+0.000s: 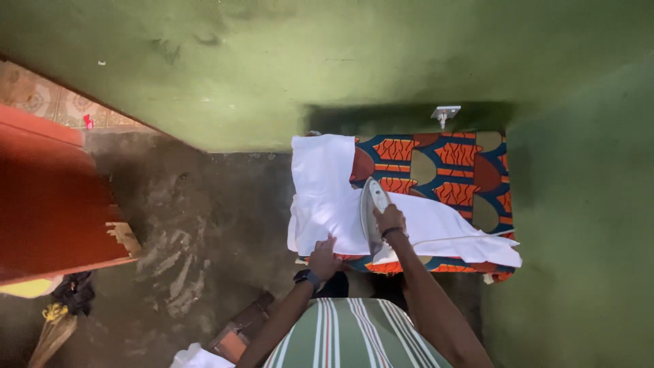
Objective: Ironing a white shirt on a patterned ironing board.
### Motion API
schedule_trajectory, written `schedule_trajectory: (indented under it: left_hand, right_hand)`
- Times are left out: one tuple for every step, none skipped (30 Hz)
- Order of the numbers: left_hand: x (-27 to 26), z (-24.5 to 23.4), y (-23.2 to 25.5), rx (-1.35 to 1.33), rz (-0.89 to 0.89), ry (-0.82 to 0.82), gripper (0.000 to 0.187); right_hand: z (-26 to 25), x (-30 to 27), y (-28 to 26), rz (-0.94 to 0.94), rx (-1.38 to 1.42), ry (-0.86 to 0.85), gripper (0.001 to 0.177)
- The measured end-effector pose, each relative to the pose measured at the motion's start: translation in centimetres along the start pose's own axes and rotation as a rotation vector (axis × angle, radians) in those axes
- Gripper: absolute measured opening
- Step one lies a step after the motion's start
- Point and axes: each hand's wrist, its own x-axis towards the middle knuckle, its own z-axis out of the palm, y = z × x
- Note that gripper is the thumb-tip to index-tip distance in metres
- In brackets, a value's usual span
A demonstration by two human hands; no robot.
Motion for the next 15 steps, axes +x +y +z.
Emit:
schedule_trajectory:
  left_hand:
    - [0.0,-0.1,-0.1,0.003,0.006,-0.009,0.076]
    - [0.0,-0.2,-0.2,-0.006,-0.005,-0.007,0.073]
    - [0.0,-0.2,-0.3,-0.014,-0.014,-0.005,0.07]
    - [0.1,-0.1,-0.8,-0.01,-0.006,-0.013,0.07]
    - [0.3,0.1,-1.1,-0.03,0.055,0.036,0.068]
    - [0.6,0.3,-1.5,-0.051,0.117,0.085,0.067]
    - [1.6,-0.4,-1.2,-0.05,0.124,0.078,0.067]
    - [2.6,-1.0,-0.9,-0.008,0.073,0.099,0.061]
    - [3.6,-1.6,-0.6,0.032,0.02,0.118,0.056]
    - [5.3,-2.9,0.1,0.032,0.026,0.111,0.056]
    - [6.9,-4.3,0.7,0.065,0.116,0.21,0.047]
    - [8.5,-5.6,1.4,0.097,0.205,0.31,0.04]
    - [9.9,-7.0,2.4,0.096,0.21,0.299,0.04]
    - [11.5,-8.5,3.4,0.08,0.325,0.287,0.041]
    - [13.2,-9.9,4.5,0.062,0.442,0.278,0.043]
  right_hand:
    - [-0.1,-1.1,-0.6,0.01,0.005,0.001,0.062]
    - [-0.3,-2.2,-1.1,0.02,0.061,0.003,0.061]
    - [-0.5,-3.3,-1.5,0.029,0.117,0.006,0.059]
    - [-1.1,-3.7,-2.4,0.039,0.124,0.01,0.059]
    - [-1.9,-4.1,-3.3,0.07,0.172,-0.015,0.058]
    - [-2.8,-4.4,-4.1,0.101,0.221,-0.04,0.058]
    - [-2.5,-4.2,-4.2,0.108,0.226,-0.036,0.058]
    - [-2.2,-4.1,-4.2,0.104,0.202,-0.006,0.056]
    - [-2.0,-3.8,-4.1,0.102,0.176,0.022,0.055]
    - [-0.8,-3.4,-3.3,0.11,0.179,0.025,0.055]
    - [0.4,-3.0,-2.6,0.103,0.153,0.045,0.055]
    - [1.7,-2.6,-1.9,0.097,0.126,0.064,0.055]
    - [1.9,-3.5,-2.0,0.108,0.129,0.064,0.055]
    - [2.1,-4.2,-2.1,0.117,0.142,0.03,0.055]
    - [2.1,-4.8,-2.3,0.123,0.155,-0.001,0.056]
